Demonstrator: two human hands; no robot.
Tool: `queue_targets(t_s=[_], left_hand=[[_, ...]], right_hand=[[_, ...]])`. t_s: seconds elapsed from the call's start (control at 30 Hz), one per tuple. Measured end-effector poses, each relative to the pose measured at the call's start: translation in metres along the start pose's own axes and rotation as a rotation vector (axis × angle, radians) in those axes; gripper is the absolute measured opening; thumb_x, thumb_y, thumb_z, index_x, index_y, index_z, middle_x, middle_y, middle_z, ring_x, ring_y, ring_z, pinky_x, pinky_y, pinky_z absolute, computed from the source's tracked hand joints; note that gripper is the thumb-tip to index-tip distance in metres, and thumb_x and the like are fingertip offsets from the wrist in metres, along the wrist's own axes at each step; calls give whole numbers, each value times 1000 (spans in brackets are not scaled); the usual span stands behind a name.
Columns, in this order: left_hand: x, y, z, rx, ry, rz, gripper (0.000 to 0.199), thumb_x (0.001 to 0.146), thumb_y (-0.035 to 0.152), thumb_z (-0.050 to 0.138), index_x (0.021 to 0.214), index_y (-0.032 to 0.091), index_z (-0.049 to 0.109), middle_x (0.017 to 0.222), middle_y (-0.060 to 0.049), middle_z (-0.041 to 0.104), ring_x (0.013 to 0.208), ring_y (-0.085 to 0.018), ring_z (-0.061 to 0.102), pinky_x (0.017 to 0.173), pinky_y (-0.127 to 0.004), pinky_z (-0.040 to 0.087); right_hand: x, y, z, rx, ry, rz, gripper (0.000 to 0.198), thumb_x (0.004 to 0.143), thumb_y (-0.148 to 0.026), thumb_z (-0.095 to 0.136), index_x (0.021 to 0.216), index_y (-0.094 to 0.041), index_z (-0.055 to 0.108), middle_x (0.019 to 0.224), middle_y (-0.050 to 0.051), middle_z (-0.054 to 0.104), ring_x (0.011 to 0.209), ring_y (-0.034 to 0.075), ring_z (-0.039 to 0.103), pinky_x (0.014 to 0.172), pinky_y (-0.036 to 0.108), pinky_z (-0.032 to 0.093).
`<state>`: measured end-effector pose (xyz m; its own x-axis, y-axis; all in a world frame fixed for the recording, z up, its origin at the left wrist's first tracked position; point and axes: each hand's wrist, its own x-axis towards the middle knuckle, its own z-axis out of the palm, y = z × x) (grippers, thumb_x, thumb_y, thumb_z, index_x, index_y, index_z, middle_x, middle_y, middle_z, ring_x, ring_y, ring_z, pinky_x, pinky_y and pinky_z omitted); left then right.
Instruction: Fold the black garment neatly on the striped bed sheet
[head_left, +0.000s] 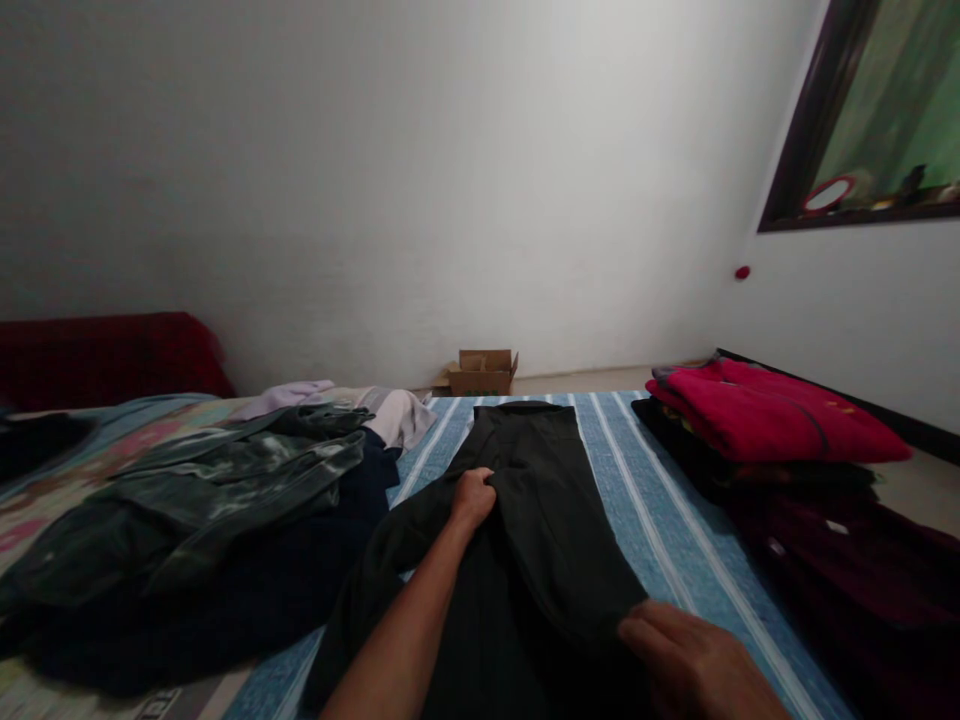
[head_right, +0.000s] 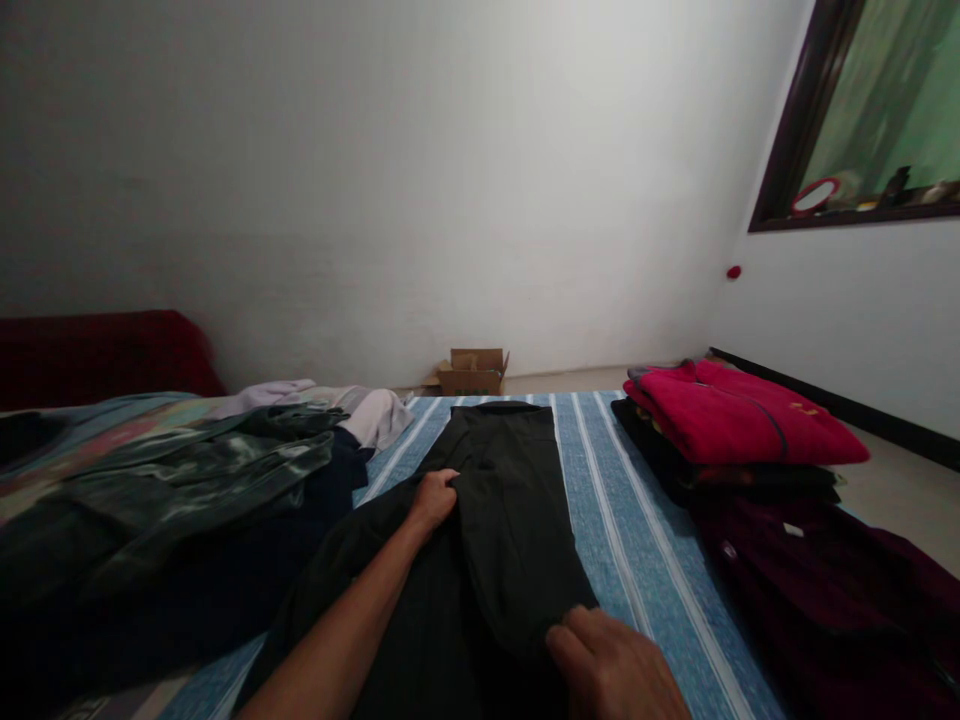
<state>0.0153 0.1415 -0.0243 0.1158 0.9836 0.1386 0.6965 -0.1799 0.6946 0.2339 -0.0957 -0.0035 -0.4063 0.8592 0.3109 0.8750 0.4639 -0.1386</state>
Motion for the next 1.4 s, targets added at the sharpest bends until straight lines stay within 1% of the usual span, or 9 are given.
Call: queue_targets(t_s=[0.2,0.4,0.63,0.9,1.03,1.13,1.27,1.33,1.4], left_hand=[[0,-3,0,14,-23,-5,20,69,6,54,79,13,70,85,-7,70,81,-17,62,64,-22,41],[-1,-5,-2,-1,-27,-61,20,67,6,53,75,13,70,76,-5,70,74,-17,62,60,-22,41],[0,-6,2,-58,-24,-138,17,65,8,53,70,12,69,61,-2,65,61,-15,59,51,-21,38],[1,-8,4,-125,-47,-181,15,64,11,55,70,13,68,52,1,60,52,-13,55,48,-20,36],[-1,-7,4,-148,-41,-188,16,63,9,54,70,13,68,55,-1,62,53,-13,55,49,-20,37],[-4,-3,3,-162,-34,-185,18,62,7,50,69,12,66,52,0,60,50,-12,54,47,-20,35],[-8,7,1,-179,-48,-144,20,61,4,46,66,13,63,50,2,54,47,-11,50,44,-19,33],[-9,12,-1,-182,-67,-106,19,61,3,45,63,13,61,52,3,54,51,-11,51,46,-19,34],[-10,15,-4,-178,-101,-72,18,61,3,46,60,13,61,54,3,56,56,-11,53,48,-18,36]], right_hand=[[-3,1,40,121,-104,32,32,64,1,43,79,-25,56,72,-2,62,59,11,59,47,19,32],[1,-4,16,516,-156,170,32,67,-6,43,89,-22,59,80,0,64,70,12,60,60,20,40],[2,-18,4,458,-396,128,5,65,-17,55,68,-20,57,77,-1,62,68,13,56,57,21,34],[19,-10,-18,542,-336,240,15,79,-18,44,65,-19,50,58,-4,51,53,8,47,48,20,26],[50,-8,-14,483,-269,255,14,80,-21,44,72,-19,57,61,-2,57,56,11,51,50,21,27],[94,-10,-2,359,-201,281,17,80,-24,48,91,-21,60,67,1,63,63,15,58,53,23,30],[156,-13,26,245,-147,364,50,76,-31,56,123,-21,44,89,10,67,84,27,62,64,29,36],[178,-12,40,279,-140,394,61,71,-32,60,128,-20,39,96,13,66,89,30,61,68,33,37],[190,-9,52,338,-127,408,59,69,-30,61,124,-21,44,97,13,66,90,31,61,69,34,38]])
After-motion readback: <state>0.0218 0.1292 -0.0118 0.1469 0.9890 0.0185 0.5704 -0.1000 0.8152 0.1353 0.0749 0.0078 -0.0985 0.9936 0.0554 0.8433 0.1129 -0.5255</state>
